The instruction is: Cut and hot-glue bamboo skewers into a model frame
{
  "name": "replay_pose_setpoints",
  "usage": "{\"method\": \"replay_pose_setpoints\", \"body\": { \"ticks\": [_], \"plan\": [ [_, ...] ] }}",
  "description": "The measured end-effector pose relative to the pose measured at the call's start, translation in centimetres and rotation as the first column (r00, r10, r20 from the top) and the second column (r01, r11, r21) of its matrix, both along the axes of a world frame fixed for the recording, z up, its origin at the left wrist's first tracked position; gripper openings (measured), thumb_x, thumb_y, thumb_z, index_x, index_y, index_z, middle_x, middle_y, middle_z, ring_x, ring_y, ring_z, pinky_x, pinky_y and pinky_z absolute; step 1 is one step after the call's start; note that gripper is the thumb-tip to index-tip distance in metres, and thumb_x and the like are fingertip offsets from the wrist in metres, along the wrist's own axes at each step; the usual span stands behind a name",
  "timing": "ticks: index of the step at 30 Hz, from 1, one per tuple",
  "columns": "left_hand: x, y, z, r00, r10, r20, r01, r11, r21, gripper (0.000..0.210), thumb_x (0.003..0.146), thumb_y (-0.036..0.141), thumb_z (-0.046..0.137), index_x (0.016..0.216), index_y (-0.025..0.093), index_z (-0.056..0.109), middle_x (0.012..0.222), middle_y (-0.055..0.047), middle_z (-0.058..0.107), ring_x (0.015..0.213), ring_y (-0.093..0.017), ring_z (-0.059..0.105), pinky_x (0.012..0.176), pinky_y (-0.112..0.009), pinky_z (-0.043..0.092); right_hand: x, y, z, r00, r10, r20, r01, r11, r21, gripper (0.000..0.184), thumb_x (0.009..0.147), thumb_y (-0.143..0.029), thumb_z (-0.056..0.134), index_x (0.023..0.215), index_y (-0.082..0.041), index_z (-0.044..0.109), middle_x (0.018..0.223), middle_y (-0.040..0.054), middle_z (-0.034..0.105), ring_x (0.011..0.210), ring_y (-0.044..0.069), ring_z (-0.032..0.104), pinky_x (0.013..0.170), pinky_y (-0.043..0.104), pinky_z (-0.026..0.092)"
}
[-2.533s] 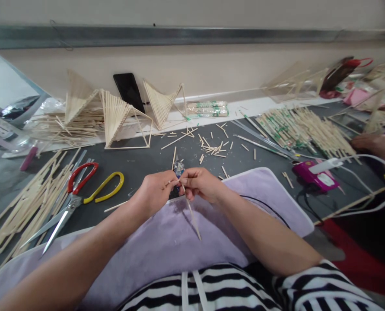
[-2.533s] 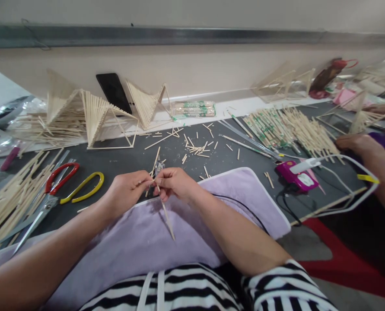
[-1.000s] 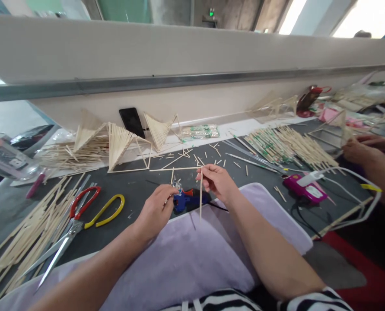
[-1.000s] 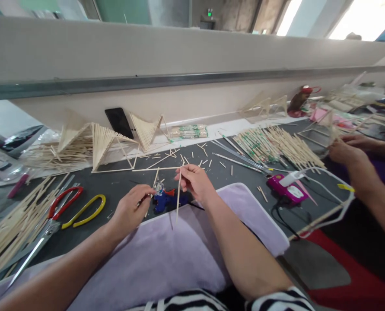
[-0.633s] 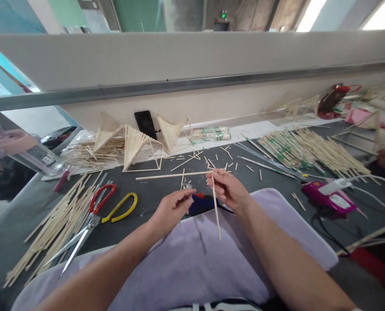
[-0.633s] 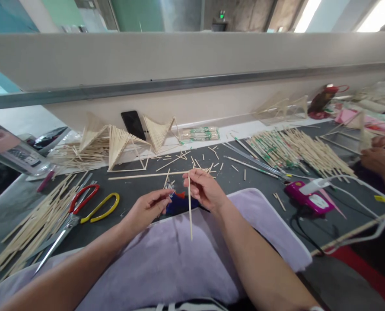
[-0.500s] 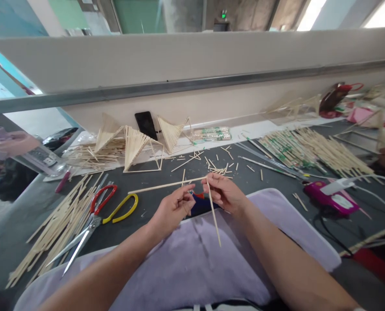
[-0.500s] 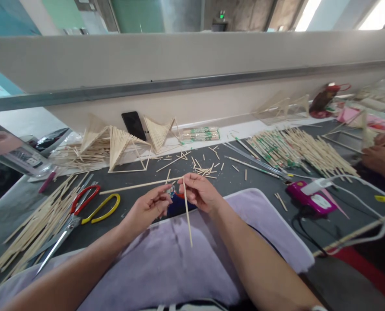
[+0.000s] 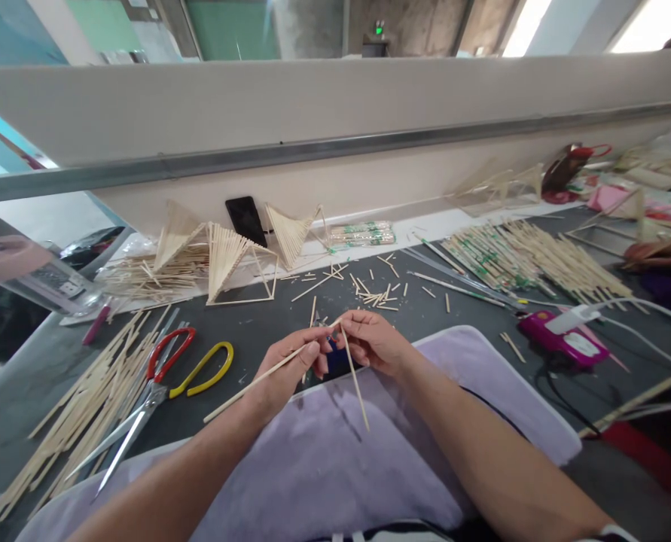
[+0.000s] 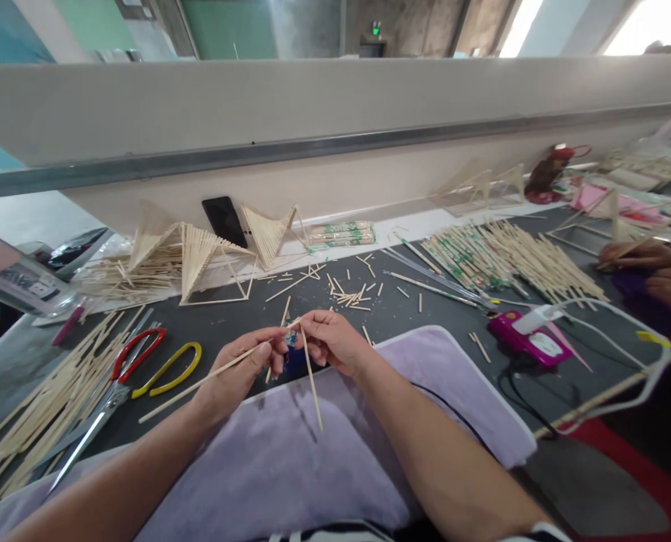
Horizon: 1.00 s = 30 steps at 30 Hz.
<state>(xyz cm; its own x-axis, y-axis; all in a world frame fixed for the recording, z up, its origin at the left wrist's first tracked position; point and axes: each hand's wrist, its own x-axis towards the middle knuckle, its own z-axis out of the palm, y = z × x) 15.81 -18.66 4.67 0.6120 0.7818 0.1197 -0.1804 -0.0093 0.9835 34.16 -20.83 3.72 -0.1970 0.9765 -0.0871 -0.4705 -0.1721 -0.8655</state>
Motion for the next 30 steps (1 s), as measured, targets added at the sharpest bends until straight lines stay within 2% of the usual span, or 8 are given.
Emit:
{"method": "replay_pose_setpoints", "body": {
  "ticks": [4, 7, 11, 14, 17, 22, 28, 30],
  "plan": [
    [0.0, -0.2, 0.5, 0.988, -0.011, -0.152, 0.024, 0.996, 0.084, 0.036, 0.082, 0.026, 0.053, 0.118, 0.02, 0.053, 0.091, -0.004, 0.057, 0.064, -0.009, 0.055, 0.061, -0.025, 0.047, -0.2, -0.1, -0.1, 1.0, 0.01, -0.013, -0.01, 1.0, 0.004, 0.023, 0.075, -0.037, 0.062, 0.076, -0.015, 0.057, 0.058, -0.0026, 0.057, 0.032, 0.002, 0.036, 0.027, 0.012, 0.026],
    [0.1, 0.1, 0.6, 0.985, -0.05, -0.166, 0.075, 0.986, 0.151, 0.037, 0.083, 0.027, 0.051, 0.119, 0.02, 0.053, 0.089, -0.005, 0.058, 0.066, -0.011, 0.056, 0.065, -0.026, 0.047, 0.2, -0.1, 0.1, 0.999, 0.042, -0.029, -0.042, 0.999, 0.0, 0.022, 0.075, -0.036, 0.062, 0.076, -0.015, 0.056, 0.056, -0.0037, 0.056, 0.03, 0.001, 0.031, 0.026, 0.012, 0.022],
    [0.0, 0.5, 1.0, 0.976, -0.185, -0.111, 0.174, 0.979, -0.103, 0.038, 0.084, 0.032, 0.05, 0.119, 0.018, 0.048, 0.086, -0.006, 0.058, 0.068, -0.014, 0.06, 0.065, -0.03, 0.049, 1.0, -0.2, 0.5, 0.995, 0.102, -0.015, -0.102, 0.995, 0.007, 0.02, 0.076, -0.034, 0.06, 0.078, -0.015, 0.056, 0.057, -0.0028, 0.059, 0.03, 0.001, 0.029, 0.026, 0.011, 0.019],
    [-0.2, 0.7, 1.6, 0.945, -0.309, -0.109, 0.265, 0.915, -0.304, 0.032, 0.084, 0.036, 0.048, 0.111, 0.018, 0.047, 0.082, -0.006, 0.059, 0.062, -0.015, 0.062, 0.057, -0.029, 0.049, 1.1, -0.3, 0.5, 0.982, 0.183, 0.047, -0.182, 0.983, -0.022, 0.021, 0.075, -0.034, 0.061, 0.077, -0.014, 0.056, 0.057, -0.0012, 0.061, 0.029, 0.001, 0.032, 0.025, 0.012, 0.021],
    [-0.1, 0.7, 2.0, 0.926, -0.354, -0.129, 0.279, 0.876, -0.393, 0.027, 0.081, 0.037, 0.053, 0.099, 0.018, 0.045, 0.074, -0.003, 0.059, 0.055, -0.014, 0.061, 0.05, -0.027, 0.048, 0.7, -0.5, 0.5, 0.958, 0.268, 0.1, -0.261, 0.963, -0.07, 0.024, 0.072, -0.035, 0.064, 0.075, -0.013, 0.055, 0.057, -0.0005, 0.063, 0.029, 0.002, 0.037, 0.025, 0.012, 0.026],
    [0.2, 0.7, 1.5, 0.928, -0.308, -0.21, 0.201, 0.889, -0.412, 0.027, 0.076, 0.036, 0.059, 0.089, 0.018, 0.043, 0.065, 0.001, 0.058, 0.048, -0.013, 0.059, 0.045, -0.025, 0.048, 0.0, -0.6, 0.2, 0.924, 0.335, 0.182, -0.317, 0.941, -0.121, 0.029, 0.07, -0.039, 0.066, 0.07, -0.014, 0.052, 0.058, 0.0001, 0.064, 0.032, 0.004, 0.045, 0.029, 0.014, 0.035],
    [0.3, 0.4, 1.0, 0.946, -0.209, -0.249, 0.131, 0.945, -0.298, 0.022, 0.077, 0.036, 0.057, 0.087, 0.018, 0.048, 0.06, 0.004, 0.056, 0.04, -0.01, 0.055, 0.038, -0.02, 0.043, -0.3, -0.4, -0.3, 0.906, 0.283, 0.315, -0.258, 0.959, -0.118, 0.031, 0.068, -0.042, 0.067, 0.071, -0.015, 0.052, 0.054, -0.0017, 0.061, 0.034, 0.006, 0.048, 0.033, 0.015, 0.038],
    [0.2, 0.4, 1.1, 0.947, -0.186, -0.262, 0.111, 0.954, -0.278, 0.022, 0.077, 0.036, 0.057, 0.083, 0.018, 0.049, 0.058, 0.004, 0.055, 0.038, -0.01, 0.053, 0.036, -0.02, 0.042, -0.1, -0.2, -0.2, 0.898, 0.2, 0.392, -0.187, 0.98, -0.07, 0.029, 0.07, -0.041, 0.064, 0.076, -0.015, 0.054, 0.058, -0.0017, 0.061, 0.036, 0.006, 0.048, 0.035, 0.016, 0.039]
  ]
}}
